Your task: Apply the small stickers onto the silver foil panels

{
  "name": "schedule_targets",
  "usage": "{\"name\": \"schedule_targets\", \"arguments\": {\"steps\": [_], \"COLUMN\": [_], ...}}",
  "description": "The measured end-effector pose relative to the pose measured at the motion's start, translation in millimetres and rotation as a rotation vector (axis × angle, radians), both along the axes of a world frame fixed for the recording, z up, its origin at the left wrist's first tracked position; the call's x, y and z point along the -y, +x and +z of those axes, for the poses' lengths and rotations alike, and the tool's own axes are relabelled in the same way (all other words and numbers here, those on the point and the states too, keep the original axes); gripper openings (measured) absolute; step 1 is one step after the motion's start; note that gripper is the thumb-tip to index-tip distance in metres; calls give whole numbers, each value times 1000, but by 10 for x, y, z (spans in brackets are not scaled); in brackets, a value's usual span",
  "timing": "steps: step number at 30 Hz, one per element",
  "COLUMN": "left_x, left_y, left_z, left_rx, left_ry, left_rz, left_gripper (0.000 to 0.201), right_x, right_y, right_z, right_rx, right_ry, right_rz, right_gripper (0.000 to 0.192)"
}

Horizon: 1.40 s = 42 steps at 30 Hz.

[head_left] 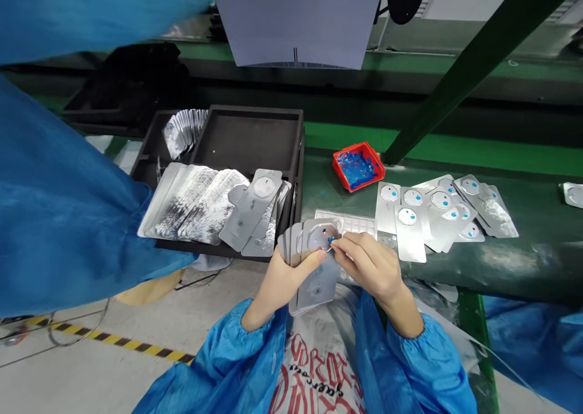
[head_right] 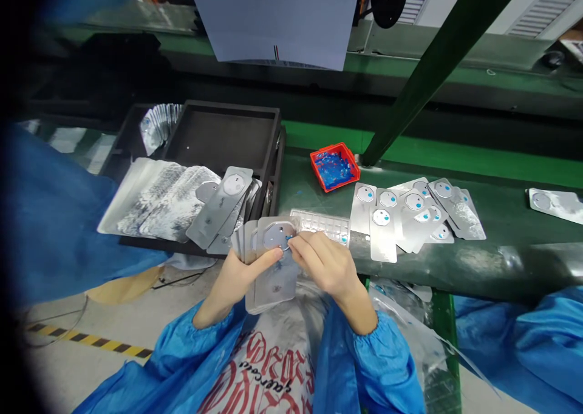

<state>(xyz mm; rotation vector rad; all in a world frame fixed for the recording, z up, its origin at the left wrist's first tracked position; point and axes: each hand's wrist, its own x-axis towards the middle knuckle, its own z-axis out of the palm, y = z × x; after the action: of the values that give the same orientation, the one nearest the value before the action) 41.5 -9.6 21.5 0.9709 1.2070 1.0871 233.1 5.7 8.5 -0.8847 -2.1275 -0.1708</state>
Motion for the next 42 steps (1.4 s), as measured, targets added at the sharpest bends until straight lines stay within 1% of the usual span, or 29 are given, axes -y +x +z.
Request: {"name": "schedule_targets", "arguments": {"steps": [2,3,5,6,8,10,11,12,14,15,16,17,18,20,22,23,25,26,27,29,32,34,37,42], "left_x": [-9,-16,-41,-58,-97,-124,-127,-122,-95,-76,-58,-43,-31,-23,-29,-36,-50,-57,-63,-73,-92,-106,-121,-115], "left_y": [11,19,39,46,46,20,-5,-35,-107,-146,-183,-219,-252,-305,-342,-355,-369,-370,-367,-352,-312,-284,-253,-246], "left_z": [-9,-11,-4,7,43,85,103,117,128,128,126,122,119,114,107,100,80,68,55,35,37,58,89,96], "left_rx": [60,99,191,238,317,363,373,376,380,379,375,364,347,302,274,269,267,266,263,256,243,236,241,260], "left_ry": [-39,-90,-248,-340,-507,-630,-680,-719,-753,-744,-721,-689,-653,-592,-557,-556,-572,-578,-581,-579,-576,-587,-599,-593], "left_rz": [28,53,126,175,277,349,369,380,401,417,438,462,483,510,530,541,557,555,544,507,450,421,413,417], "left_gripper": [23,26,35,39,39,32,27,23,22,26,32,38,45,57,65,68,69,67,66,63,66,69,69,70], "right_x": [31,44,30,-16,-223,-588,-810,-1037,-1432,-1565,-1639,-1648,-1592,-1313,-889,-659,-226,-43,110,320,440,452,452,456], "right_y": [-37,-58,-92,-96,-68,18,80,152,307,376,432,472,494,495,467,450,420,406,392,366,341,334,320,256], "right_z": [22,33,40,31,-24,-128,-194,-265,-407,-471,-526,-570,-602,-630,-626,-623,-635,-656,-687,-771,-891,-933,-942,-951], "right_rx": [-62,-117,-280,-379,-559,-652,-645,-603,-455,-350,-247,-154,-84,-32,-47,-56,-38,-27,-13,16,78,125,171,155], "right_ry": [-108,-179,-327,-387,-438,-400,-358,-353,-412,-462,-503,-526,-525,-478,-462,-492,-588,-624,-644,-635,-572,-524,-471,-523], "right_rz": [35,53,60,38,-72,-236,-318,-378,-424,-425,-417,-402,-384,-334,-246,-184,-60,-28,-19,-64,-141,-150,-148,-161], "right_gripper": [17,17,16,15,12,7,4,3,14,15,14,12,11,14,18,16,11,11,11,14,16,17,18,8]}}
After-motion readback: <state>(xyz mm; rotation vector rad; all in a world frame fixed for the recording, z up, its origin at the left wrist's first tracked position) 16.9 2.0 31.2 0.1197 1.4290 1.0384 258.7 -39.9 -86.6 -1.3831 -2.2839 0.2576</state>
